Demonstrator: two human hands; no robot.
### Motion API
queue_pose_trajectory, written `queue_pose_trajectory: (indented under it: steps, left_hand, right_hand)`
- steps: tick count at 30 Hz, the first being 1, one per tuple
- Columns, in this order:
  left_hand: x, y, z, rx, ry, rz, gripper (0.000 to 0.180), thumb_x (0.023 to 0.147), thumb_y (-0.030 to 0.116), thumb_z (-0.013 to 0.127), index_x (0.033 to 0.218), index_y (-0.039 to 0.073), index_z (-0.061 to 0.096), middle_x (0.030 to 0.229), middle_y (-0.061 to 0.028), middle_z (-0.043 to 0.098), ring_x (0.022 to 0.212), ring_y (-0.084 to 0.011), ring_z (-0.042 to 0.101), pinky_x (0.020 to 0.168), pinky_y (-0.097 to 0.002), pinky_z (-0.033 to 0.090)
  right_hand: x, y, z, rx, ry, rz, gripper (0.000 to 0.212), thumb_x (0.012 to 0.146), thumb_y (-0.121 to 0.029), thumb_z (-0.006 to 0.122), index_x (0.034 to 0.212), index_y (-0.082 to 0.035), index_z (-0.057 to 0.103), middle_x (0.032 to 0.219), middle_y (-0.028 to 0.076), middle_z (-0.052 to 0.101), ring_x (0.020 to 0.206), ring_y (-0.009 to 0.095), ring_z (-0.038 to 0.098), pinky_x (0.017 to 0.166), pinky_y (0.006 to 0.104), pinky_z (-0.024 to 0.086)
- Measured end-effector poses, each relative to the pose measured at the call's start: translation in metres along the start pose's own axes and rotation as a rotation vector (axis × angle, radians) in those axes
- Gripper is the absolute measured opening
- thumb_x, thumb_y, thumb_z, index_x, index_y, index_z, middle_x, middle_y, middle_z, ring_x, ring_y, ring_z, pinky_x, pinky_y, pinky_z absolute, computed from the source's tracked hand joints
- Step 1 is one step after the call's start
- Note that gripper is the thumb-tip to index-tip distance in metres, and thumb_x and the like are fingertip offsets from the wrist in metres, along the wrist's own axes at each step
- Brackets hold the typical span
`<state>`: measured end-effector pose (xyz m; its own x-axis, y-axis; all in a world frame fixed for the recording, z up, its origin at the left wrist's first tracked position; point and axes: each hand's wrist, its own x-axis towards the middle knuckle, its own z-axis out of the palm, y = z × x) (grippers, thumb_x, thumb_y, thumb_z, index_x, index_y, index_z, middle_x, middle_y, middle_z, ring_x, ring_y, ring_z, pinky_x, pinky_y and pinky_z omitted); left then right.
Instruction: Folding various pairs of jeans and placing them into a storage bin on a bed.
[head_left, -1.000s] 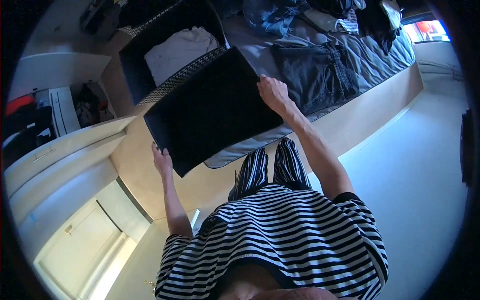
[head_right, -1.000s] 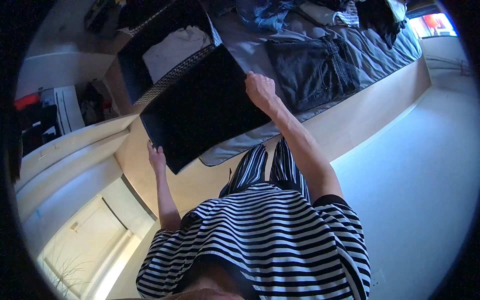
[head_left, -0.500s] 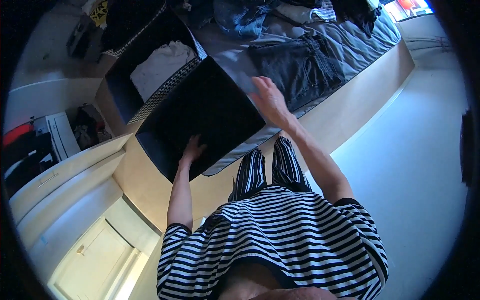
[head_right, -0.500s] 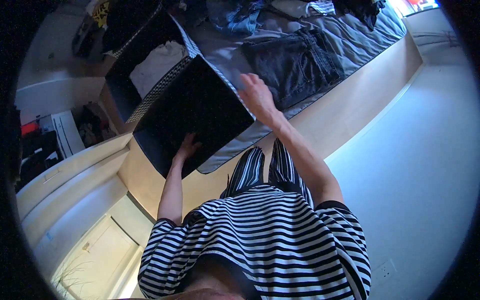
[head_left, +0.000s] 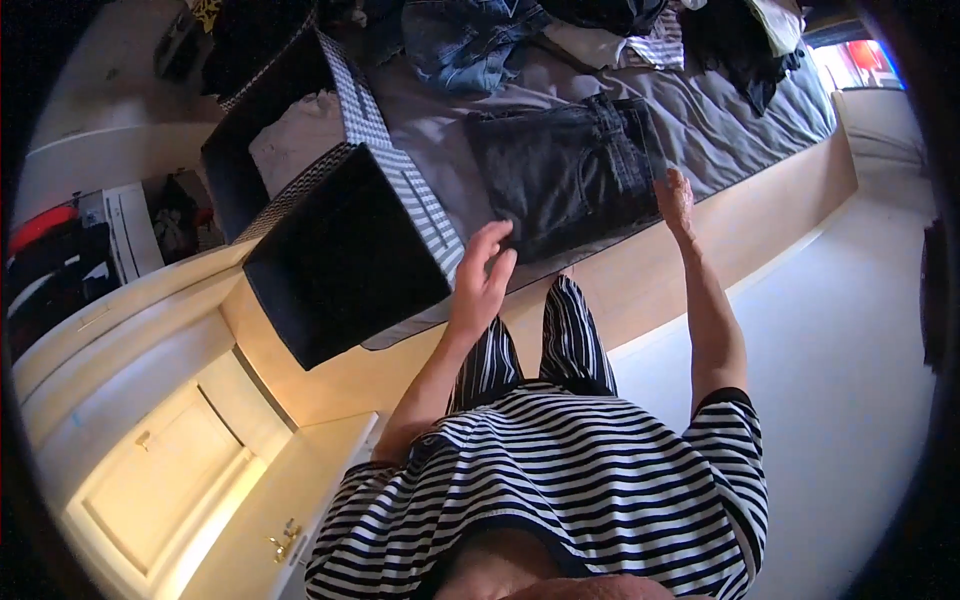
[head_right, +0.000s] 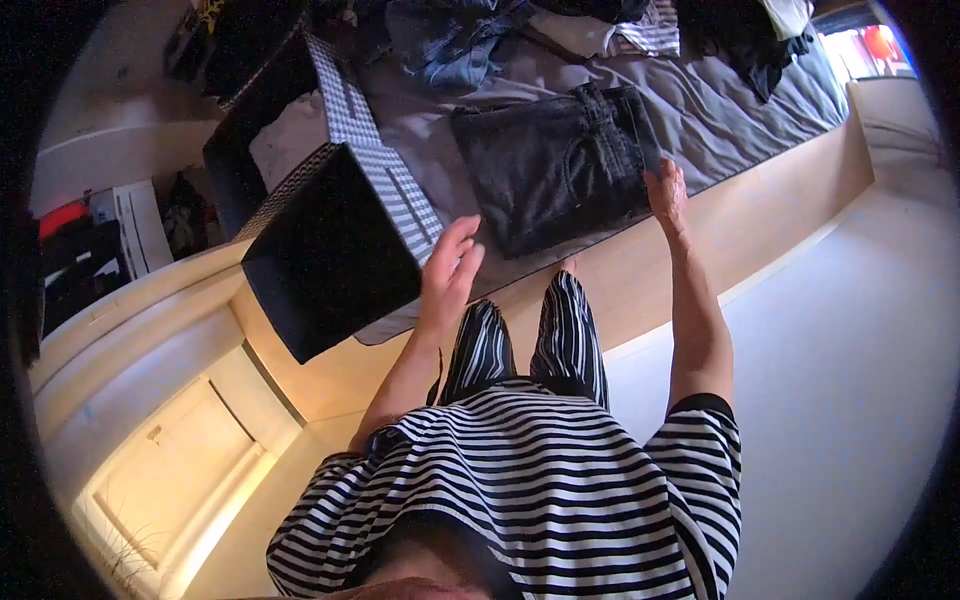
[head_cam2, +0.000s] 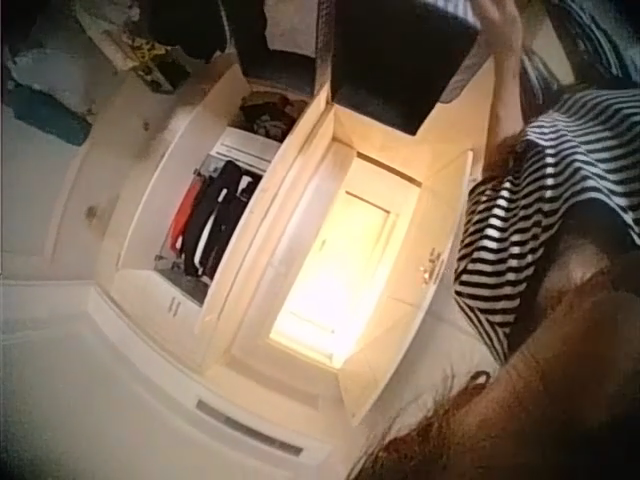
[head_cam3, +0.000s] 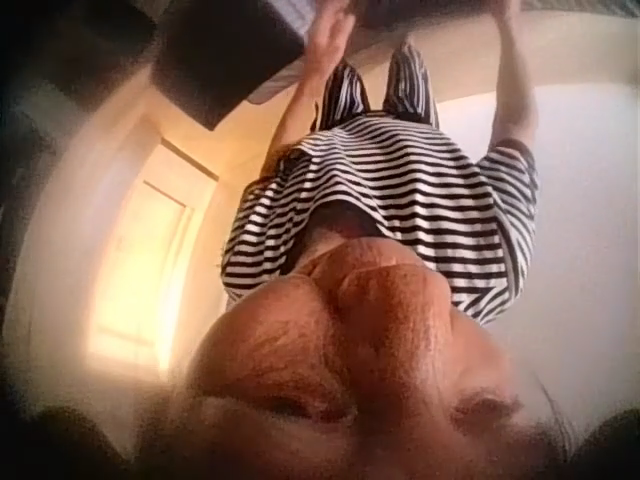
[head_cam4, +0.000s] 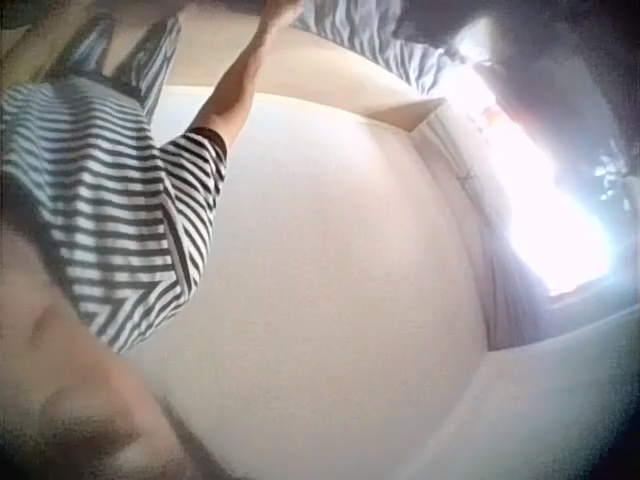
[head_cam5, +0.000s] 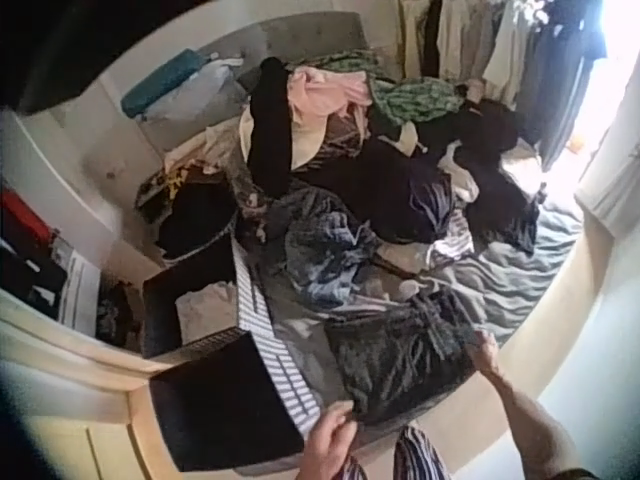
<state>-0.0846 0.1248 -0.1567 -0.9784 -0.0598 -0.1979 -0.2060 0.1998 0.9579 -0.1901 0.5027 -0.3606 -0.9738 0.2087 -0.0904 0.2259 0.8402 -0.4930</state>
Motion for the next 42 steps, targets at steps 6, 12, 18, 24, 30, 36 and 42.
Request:
queue_pose_trajectory:
  steps: [6, 12, 18, 24, 30, 36, 42]
  left_hand:
    - [0.099, -0.173, 0.064, 0.185, 0.284, -0.413, 0.075, 0.078, 0.037, 0.07, 0.134, -0.003, 0.039, 0.136, -0.0267, 0.042, 0.126, -0.0346, 0.042, 0.103, -0.0392, 0.035]
    - [0.117, -0.152, 0.052, 0.192, 0.19, -0.575, 0.068, 0.073, 0.038, 0.073, 0.12, -0.006, 0.052, 0.118, -0.0222, 0.058, 0.108, -0.0309, 0.057, 0.091, -0.0378, 0.045]
    - [0.111, -0.128, 0.07, -0.202, 0.067, -0.659, 0.066, 0.071, 0.04, 0.073, 0.116, -0.007, 0.057, 0.109, -0.0171, 0.063, 0.1, -0.027, 0.06, 0.088, -0.034, 0.046]
    - [0.097, -0.108, 0.07, -0.265, 0.195, -0.425, 0.048, 0.072, 0.028, 0.065, 0.106, -0.005, 0.062, 0.095, -0.0159, 0.067, 0.091, -0.0262, 0.064, 0.08, -0.0341, 0.049]
    - [0.051, -0.001, 0.0, -0.293, 0.111, -0.437, 0.058, 0.077, 0.024, 0.068, 0.124, -0.007, 0.052, 0.116, -0.0153, 0.062, 0.107, -0.0237, 0.057, 0.094, -0.0317, 0.043]
    - [-0.035, 0.091, -0.136, -0.45, 0.263, -0.395, 0.055, 0.074, 0.025, 0.075, 0.118, -0.003, 0.059, 0.11, -0.0115, 0.065, 0.097, -0.0198, 0.062, 0.09, -0.0315, 0.046]
    - [-0.101, 0.083, -0.271, -0.414, 0.438, -0.585, 0.048, 0.077, 0.022, 0.071, 0.118, 0.001, 0.059, 0.106, -0.0117, 0.066, 0.091, -0.0224, 0.065, 0.085, -0.0334, 0.05]
  right_hand:
    - [0.058, 0.035, 0.004, 0.099, -0.198, 0.064, 0.065, 0.08, -0.041, 0.067, 0.126, 0.001, 0.05, 0.115, 0.023, 0.059, 0.11, 0.038, 0.056, 0.094, 0.0414, 0.044]
    - [0.089, 0.056, 0.007, 0.32, -0.452, 0.198, 0.076, 0.077, -0.045, 0.073, 0.127, 0.007, 0.049, 0.123, 0.02, 0.058, 0.114, 0.027, 0.055, 0.094, 0.0332, 0.042]
    - [0.084, 0.05, -0.015, 0.632, -0.664, 0.307, 0.067, 0.086, -0.036, 0.066, 0.133, 0.004, 0.043, 0.127, 0.011, 0.055, 0.117, 0.023, 0.05, 0.099, 0.0347, 0.036]
    - [0.088, -0.007, -0.044, 0.689, -0.811, 0.151, 0.054, 0.087, -0.03, 0.064, 0.126, 0.004, 0.051, 0.119, 0.01, 0.058, 0.108, 0.02, 0.053, 0.096, 0.0297, 0.038]
    - [0.069, -0.096, -0.132, 0.739, -0.78, 0.142, 0.04, 0.087, -0.026, 0.065, 0.117, 0.0, 0.059, 0.111, 0.009, 0.062, 0.103, 0.019, 0.056, 0.092, 0.031, 0.042]
    - [0.012, -0.228, -0.182, 0.913, -0.718, 0.118, 0.039, 0.085, -0.022, 0.067, 0.117, -0.001, 0.059, 0.105, 0.006, 0.064, 0.095, 0.016, 0.059, 0.087, 0.028, 0.045]
    - [-0.072, -0.392, -0.123, 0.87, -0.854, 0.078, 0.042, 0.084, -0.021, 0.068, 0.117, 0.003, 0.058, 0.103, 0.008, 0.064, 0.091, 0.015, 0.058, 0.084, 0.0257, 0.044]
